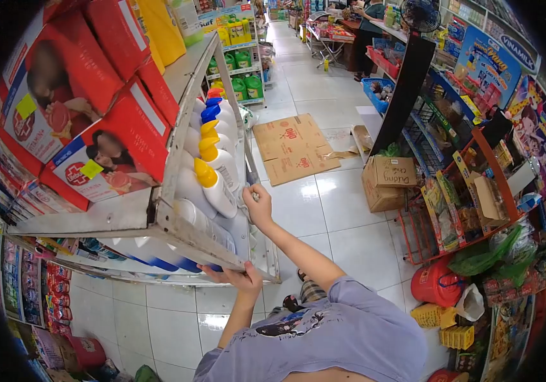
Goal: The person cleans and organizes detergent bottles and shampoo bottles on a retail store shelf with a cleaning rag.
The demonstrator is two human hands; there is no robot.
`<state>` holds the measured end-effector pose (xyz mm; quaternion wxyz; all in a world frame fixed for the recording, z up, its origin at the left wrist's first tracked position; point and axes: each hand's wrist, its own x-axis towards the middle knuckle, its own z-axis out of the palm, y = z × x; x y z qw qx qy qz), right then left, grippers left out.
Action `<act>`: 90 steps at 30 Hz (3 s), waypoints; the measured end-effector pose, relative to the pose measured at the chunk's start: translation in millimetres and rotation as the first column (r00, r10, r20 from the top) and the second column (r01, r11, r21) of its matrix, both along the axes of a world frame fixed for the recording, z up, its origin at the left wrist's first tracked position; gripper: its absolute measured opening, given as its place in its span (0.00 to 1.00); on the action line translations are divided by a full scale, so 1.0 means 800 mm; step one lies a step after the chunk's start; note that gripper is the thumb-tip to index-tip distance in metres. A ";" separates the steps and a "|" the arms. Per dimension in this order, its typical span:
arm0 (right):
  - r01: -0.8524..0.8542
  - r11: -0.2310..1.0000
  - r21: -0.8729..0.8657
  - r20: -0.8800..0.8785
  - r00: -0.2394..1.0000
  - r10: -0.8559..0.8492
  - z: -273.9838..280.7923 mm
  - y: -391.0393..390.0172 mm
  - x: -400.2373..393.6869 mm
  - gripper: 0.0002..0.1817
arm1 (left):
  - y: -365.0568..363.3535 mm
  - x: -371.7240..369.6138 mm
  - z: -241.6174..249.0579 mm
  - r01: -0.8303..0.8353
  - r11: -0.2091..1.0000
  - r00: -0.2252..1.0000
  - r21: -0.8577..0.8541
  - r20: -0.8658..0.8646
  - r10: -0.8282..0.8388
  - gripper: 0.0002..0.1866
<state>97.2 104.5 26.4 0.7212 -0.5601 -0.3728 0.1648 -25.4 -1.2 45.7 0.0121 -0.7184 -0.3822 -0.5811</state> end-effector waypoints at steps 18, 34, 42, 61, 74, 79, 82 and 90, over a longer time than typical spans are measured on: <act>0.170 0.980 -0.103 0.107 0.981 -0.159 -0.003 0.108 0.063 0.12 | 0.006 0.004 -0.019 -0.003 0.997 0.999 0.080 0.041 0.000 0.33; 0.209 0.974 -0.087 0.072 0.977 -0.203 0.012 0.213 0.136 0.13 | 0.013 0.014 -0.042 -0.217 0.976 0.972 0.013 0.101 0.214 0.32; 0.140 0.978 -0.154 -0.062 0.987 -0.151 -0.017 0.270 0.169 0.14 | 0.016 0.029 -0.042 -0.329 0.944 0.941 -0.001 0.088 0.328 0.32; -0.197 0.976 0.089 -0.171 0.963 0.210 0.015 0.166 0.122 0.11 | 0.009 0.029 -0.048 -0.376 0.927 0.922 -0.007 0.098 0.375 0.32; -0.157 0.979 0.128 -0.198 0.963 0.181 0.000 0.127 0.089 0.12 | 0.000 0.017 -0.047 -0.316 0.949 0.942 0.014 0.122 0.312 0.32; -0.247 0.966 0.076 -0.212 0.943 0.258 0.008 0.095 0.077 0.11 | 0.000 0.018 -0.041 -0.270 0.963 0.957 0.019 0.117 0.266 0.33; -0.276 0.961 0.018 -0.240 0.932 0.272 0.017 0.070 0.066 0.11 | 0.003 0.016 -0.037 -0.241 0.970 0.966 0.020 0.105 0.237 0.33; -0.337 0.941 -0.001 -0.272 0.906 0.324 0.008 -0.005 0.022 0.11 | 0.000 0.007 -0.038 -0.167 0.986 0.981 0.021 0.105 0.164 0.33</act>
